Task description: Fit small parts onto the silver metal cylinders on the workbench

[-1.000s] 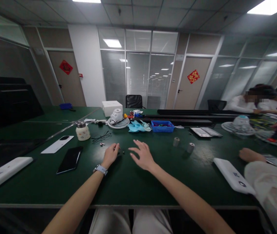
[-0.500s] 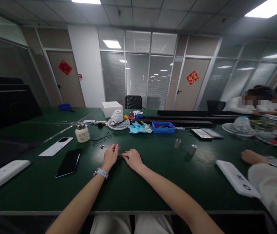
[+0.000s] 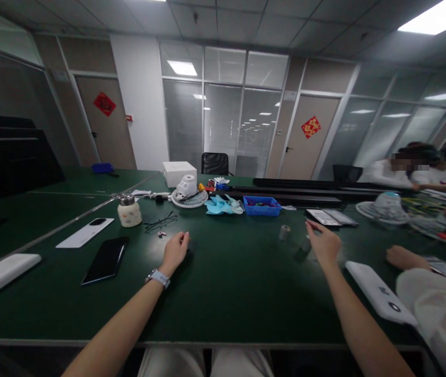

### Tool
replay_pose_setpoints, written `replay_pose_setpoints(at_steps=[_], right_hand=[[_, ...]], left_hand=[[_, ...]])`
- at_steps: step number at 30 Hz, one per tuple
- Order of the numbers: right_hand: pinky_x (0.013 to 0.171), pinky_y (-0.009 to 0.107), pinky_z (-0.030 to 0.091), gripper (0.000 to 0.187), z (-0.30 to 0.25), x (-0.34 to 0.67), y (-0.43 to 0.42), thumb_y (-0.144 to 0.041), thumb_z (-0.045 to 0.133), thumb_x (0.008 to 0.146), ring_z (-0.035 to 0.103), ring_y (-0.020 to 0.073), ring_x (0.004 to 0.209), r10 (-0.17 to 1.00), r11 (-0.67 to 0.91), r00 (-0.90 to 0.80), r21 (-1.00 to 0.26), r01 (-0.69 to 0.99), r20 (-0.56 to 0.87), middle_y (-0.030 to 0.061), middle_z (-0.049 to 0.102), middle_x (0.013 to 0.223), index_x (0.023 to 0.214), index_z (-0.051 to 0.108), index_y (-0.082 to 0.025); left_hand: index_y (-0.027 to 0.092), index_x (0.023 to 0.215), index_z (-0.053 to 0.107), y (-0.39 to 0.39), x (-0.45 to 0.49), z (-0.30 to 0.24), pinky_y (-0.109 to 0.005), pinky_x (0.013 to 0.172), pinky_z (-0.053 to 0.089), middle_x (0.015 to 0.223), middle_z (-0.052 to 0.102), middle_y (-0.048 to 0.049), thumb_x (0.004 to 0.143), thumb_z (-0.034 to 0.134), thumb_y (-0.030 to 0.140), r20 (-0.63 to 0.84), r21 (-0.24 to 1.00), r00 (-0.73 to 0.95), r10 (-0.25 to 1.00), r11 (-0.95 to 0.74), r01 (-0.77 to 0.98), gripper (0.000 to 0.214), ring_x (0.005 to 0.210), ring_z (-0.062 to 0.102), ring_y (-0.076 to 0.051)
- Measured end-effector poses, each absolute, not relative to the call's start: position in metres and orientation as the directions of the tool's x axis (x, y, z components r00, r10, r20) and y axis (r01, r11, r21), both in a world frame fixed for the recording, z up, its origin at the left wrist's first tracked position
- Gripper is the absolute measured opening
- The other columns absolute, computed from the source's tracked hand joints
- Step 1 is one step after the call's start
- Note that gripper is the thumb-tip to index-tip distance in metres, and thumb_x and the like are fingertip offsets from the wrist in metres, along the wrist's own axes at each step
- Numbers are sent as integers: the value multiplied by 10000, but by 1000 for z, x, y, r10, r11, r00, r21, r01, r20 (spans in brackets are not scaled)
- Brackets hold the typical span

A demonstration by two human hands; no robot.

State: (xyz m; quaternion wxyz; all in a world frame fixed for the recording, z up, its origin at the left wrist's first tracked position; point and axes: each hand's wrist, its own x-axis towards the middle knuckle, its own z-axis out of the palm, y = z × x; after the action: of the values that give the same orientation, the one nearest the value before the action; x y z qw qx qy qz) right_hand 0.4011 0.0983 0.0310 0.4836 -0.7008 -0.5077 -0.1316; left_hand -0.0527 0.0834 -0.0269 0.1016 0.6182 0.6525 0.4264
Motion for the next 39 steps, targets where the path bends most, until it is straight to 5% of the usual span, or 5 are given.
replay_pose_setpoints(at_steps=[5, 11, 39], right_hand=[[613, 309, 423, 313, 8, 425, 96, -358, 618, 751, 642, 248, 750, 725, -144, 459, -539, 830, 514, 84, 729, 823, 1006, 726, -213], [605, 297, 397, 325, 4, 421, 101, -386, 551, 811, 626, 225, 728, 665, -182, 487, -510, 841, 566, 83, 724, 880, 1062, 705, -249], [616, 332, 428, 373, -1, 424, 103, -405, 477, 824, 641, 263, 775, 734, -321, 539, -488, 811, 413, 132, 708, 953, 1089, 695, -260]], left_hand=[[192, 761, 603, 78, -53, -23, -266, 604, 371, 735, 657, -38, 872, 346, 454, 392, 679, -226, 892, -115, 725, 383, 661, 585, -173], [191, 758, 600, 80, -54, -25, -257, 599, 377, 753, 671, -42, 866, 339, 472, 379, 678, -231, 896, -99, 729, 398, 672, 592, -173], [191, 763, 604, 75, -51, -21, -263, 600, 379, 767, 674, -45, 857, 343, 472, 358, 694, -215, 909, -105, 712, 395, 669, 600, -176]])
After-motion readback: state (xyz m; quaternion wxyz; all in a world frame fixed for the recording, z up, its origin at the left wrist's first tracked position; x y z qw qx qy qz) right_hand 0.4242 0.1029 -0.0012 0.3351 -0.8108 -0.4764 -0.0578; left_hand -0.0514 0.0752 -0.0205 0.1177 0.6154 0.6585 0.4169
